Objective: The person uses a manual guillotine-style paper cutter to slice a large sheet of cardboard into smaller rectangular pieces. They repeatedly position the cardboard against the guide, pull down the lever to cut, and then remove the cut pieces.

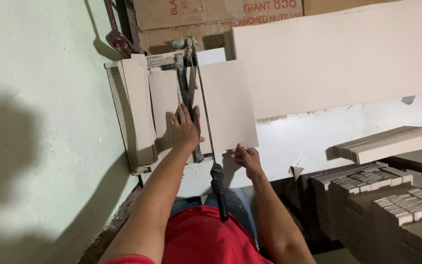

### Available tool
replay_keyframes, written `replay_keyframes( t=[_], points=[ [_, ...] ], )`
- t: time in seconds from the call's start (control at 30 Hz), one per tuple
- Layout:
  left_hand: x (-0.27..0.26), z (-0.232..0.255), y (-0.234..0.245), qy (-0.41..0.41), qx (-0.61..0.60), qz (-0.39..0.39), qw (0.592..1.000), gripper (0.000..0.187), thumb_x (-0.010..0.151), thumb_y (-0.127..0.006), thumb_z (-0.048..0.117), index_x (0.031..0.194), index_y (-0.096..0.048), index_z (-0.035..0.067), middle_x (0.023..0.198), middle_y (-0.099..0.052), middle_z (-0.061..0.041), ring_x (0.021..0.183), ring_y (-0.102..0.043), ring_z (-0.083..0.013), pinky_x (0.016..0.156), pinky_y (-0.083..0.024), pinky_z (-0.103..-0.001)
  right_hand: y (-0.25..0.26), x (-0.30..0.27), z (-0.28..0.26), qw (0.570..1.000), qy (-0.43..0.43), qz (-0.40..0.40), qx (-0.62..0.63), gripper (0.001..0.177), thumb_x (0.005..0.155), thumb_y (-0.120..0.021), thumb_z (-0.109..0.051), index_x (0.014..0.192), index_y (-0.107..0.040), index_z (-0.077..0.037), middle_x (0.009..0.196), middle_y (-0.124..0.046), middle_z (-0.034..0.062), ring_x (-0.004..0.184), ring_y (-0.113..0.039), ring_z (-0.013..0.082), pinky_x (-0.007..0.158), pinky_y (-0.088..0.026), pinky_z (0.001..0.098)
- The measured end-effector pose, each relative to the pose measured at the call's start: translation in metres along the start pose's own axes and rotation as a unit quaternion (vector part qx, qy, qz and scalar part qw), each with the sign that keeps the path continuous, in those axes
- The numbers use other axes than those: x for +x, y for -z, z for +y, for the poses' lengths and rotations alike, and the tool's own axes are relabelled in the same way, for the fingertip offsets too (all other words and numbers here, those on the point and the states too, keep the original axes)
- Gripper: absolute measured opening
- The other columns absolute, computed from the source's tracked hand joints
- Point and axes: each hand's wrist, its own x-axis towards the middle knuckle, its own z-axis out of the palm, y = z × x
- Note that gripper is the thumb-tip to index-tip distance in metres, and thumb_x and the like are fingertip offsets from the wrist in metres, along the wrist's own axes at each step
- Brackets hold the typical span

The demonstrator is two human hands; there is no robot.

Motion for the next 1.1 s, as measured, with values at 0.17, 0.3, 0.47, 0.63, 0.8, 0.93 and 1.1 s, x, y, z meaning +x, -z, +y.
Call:
replay_keyframes(
  t=[0.17,0.3,0.47,0.63,0.8,0.93,1.1],
  points=[
    [0.004,0.010,0.003,0.037,0.024,-0.024,0.999,0.123,0.077,-0.084,0.040,0.165,-0.001,0.017,0.167,0.006,-0.030,0.155,0.007,-0.0428,0.113,0.018,-0.074,0.006,-0.013,-0.024,0.875,0.012,-0.075,-0.479,0.040,0.100,-0.049,-0.046,0.095,-0.079,-0.020,0.062,-0.075,0.0011,0.050,-0.073,0.0177,0.059,-0.058,0.0300],
    [0.002,0.007,-0.003,0.031,0.036,-0.027,0.998,0.119,0.082,-0.081,0.040,0.165,0.001,0.017,0.167,0.005,-0.030,0.155,0.009,-0.0423,0.114,0.017,-0.073,-0.047,-0.195,-0.112,0.878,0.087,-0.144,-0.447,0.058,0.093,-0.049,-0.033,0.151,-0.043,-0.027,0.076,-0.078,0.0108,0.065,-0.076,0.0319,0.073,-0.059,0.0420],
    [0.021,0.010,-0.022,0.029,0.058,-0.017,0.998,0.127,0.074,-0.085,0.046,0.164,0.000,0.017,0.168,0.007,-0.027,0.155,0.008,-0.0420,0.115,0.015,-0.074,-0.062,-0.166,-0.001,0.777,0.223,-0.057,-0.587,0.080,0.096,-0.053,-0.024,0.162,-0.013,-0.003,0.078,-0.074,0.0229,0.072,-0.076,0.0411,0.062,-0.061,0.0474],
    [0.019,0.001,-0.028,0.002,0.007,0.003,1.000,0.128,0.075,-0.087,0.035,0.163,0.003,0.013,0.164,0.004,-0.035,0.153,0.008,-0.0466,0.113,0.015,-0.077,-0.054,-0.074,0.102,0.744,0.318,0.019,-0.587,0.083,0.093,-0.056,-0.022,0.163,-0.014,-0.001,0.076,-0.073,0.0245,0.068,-0.075,0.0420,0.060,-0.059,0.0516],
    [0.007,0.005,-0.017,-0.004,-0.029,0.045,0.999,0.128,0.072,-0.090,0.032,0.164,-0.003,0.012,0.165,0.004,-0.035,0.154,0.009,-0.0476,0.111,0.018,-0.077,-0.048,-0.096,0.087,0.777,0.306,-0.012,-0.550,0.082,0.096,-0.055,-0.023,0.165,-0.012,-0.010,0.069,-0.072,0.0178,0.060,-0.073,0.0399,0.053,-0.055,0.0472],
    [0.019,0.005,-0.023,-0.005,-0.037,0.046,0.998,0.126,0.073,-0.090,0.033,0.163,-0.005,0.010,0.165,0.001,-0.036,0.154,0.009,-0.0467,0.112,0.020,-0.075,-0.048,-0.047,0.122,0.756,0.292,0.000,-0.585,0.089,0.095,-0.054,-0.023,0.166,-0.002,-0.011,0.079,-0.073,0.0214,0.067,-0.074,0.0414,0.058,-0.056,0.0521],
    [0.011,0.000,-0.017,0.002,-0.032,0.049,0.998,0.128,0.071,-0.091,0.030,0.164,-0.004,0.012,0.165,0.008,-0.034,0.153,0.015,-0.0468,0.112,0.020,-0.076,-0.052,-0.096,0.052,0.798,0.278,-0.052,-0.532,0.085,0.098,-0.055,-0.024,0.165,-0.003,-0.014,0.076,-0.072,0.0203,0.064,-0.072,0.0426,0.056,-0.051,0.0518]
  ],
)
